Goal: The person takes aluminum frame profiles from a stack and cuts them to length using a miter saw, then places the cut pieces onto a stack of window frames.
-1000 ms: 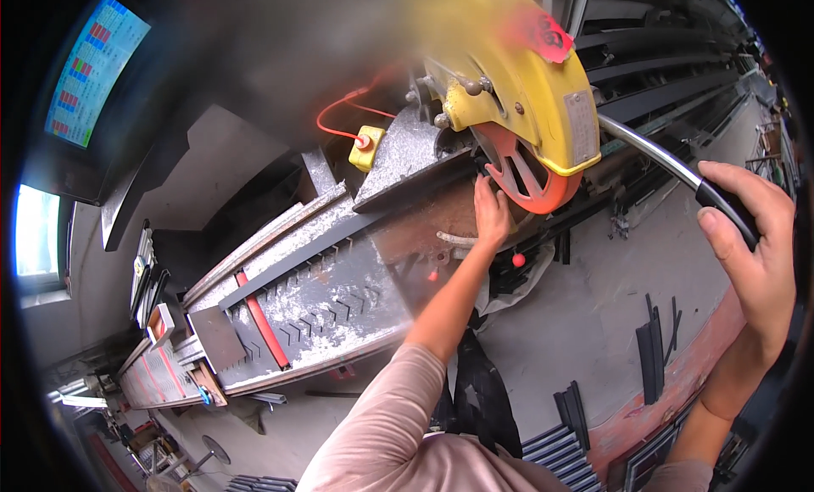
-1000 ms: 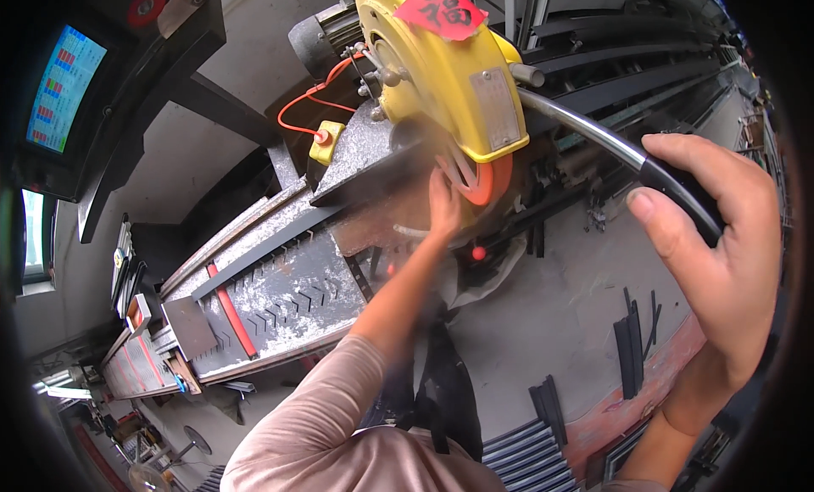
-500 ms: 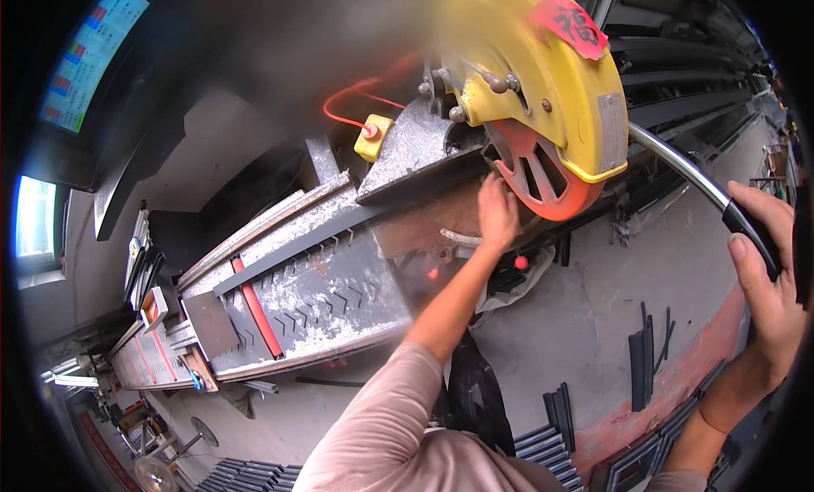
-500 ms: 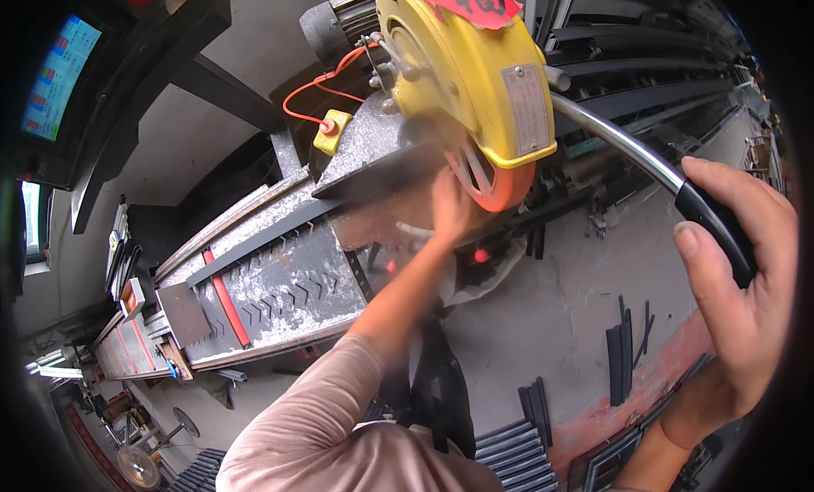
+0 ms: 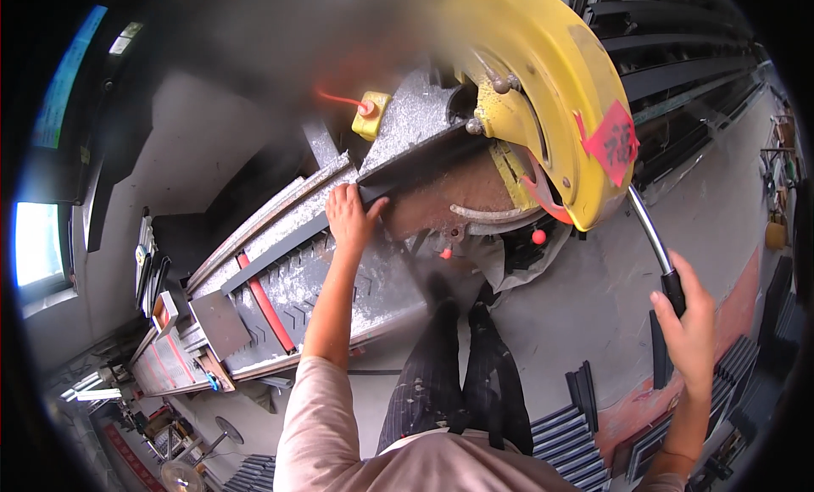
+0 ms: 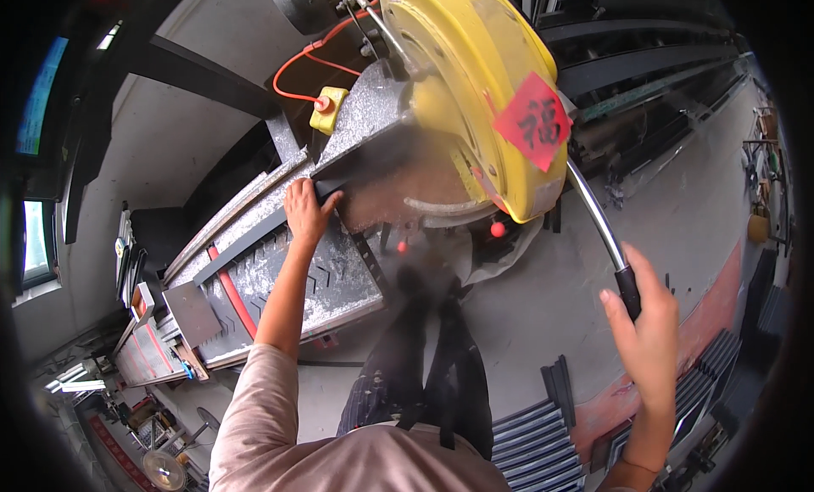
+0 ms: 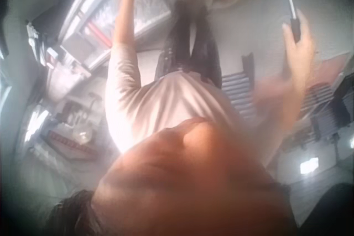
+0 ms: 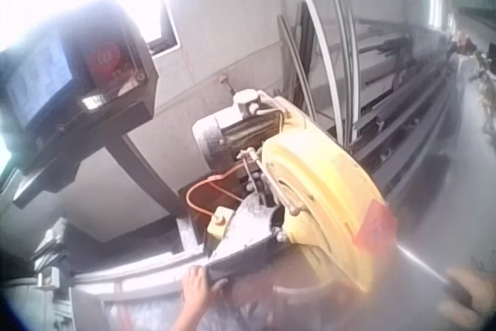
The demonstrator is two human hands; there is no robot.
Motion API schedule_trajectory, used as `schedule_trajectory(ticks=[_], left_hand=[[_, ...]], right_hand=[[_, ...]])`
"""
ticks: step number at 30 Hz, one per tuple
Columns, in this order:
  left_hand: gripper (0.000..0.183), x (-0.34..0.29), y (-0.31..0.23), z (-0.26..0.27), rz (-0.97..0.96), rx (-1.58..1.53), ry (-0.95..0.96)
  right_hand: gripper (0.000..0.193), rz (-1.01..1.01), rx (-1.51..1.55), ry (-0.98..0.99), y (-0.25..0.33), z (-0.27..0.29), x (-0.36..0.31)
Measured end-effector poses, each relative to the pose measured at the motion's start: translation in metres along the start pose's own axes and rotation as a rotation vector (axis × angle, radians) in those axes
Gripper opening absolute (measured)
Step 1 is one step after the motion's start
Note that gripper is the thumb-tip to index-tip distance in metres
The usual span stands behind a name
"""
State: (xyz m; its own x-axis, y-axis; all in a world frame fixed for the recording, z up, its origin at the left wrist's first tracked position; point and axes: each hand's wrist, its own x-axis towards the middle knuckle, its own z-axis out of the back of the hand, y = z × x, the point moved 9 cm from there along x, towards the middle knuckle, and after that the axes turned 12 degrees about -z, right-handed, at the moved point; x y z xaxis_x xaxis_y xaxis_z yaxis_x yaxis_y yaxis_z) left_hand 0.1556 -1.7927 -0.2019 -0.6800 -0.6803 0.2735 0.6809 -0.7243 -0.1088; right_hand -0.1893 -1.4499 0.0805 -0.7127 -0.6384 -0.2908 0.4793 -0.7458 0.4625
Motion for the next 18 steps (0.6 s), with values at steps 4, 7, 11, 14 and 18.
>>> schedule_trajectory(ticks=[4,7,11,14,18], left_hand=[[0.044,0.011,-0.008,-0.01,-0.095,0.001,0.027],[0.044,0.006,-0.008,-0.011,-0.077,0.066,0.033],[0.044,0.006,-0.006,-0.014,-0.076,0.077,0.04],[0.045,0.005,-0.004,-0.015,-0.076,0.095,0.054],[0.045,0.008,-0.009,-0.015,-0.088,0.082,0.031]], right_hand=[[0.032,-0.09,0.033,0.03,-0.027,-0.032,0.005],[0.028,-0.086,0.056,0.029,-0.035,-0.04,0.005],[0.029,-0.116,0.082,0.031,-0.036,-0.039,0.005],[0.031,-0.108,0.093,0.051,-0.029,-0.031,0.007],[0.034,-0.094,0.101,0.038,-0.018,-0.011,0.004]])
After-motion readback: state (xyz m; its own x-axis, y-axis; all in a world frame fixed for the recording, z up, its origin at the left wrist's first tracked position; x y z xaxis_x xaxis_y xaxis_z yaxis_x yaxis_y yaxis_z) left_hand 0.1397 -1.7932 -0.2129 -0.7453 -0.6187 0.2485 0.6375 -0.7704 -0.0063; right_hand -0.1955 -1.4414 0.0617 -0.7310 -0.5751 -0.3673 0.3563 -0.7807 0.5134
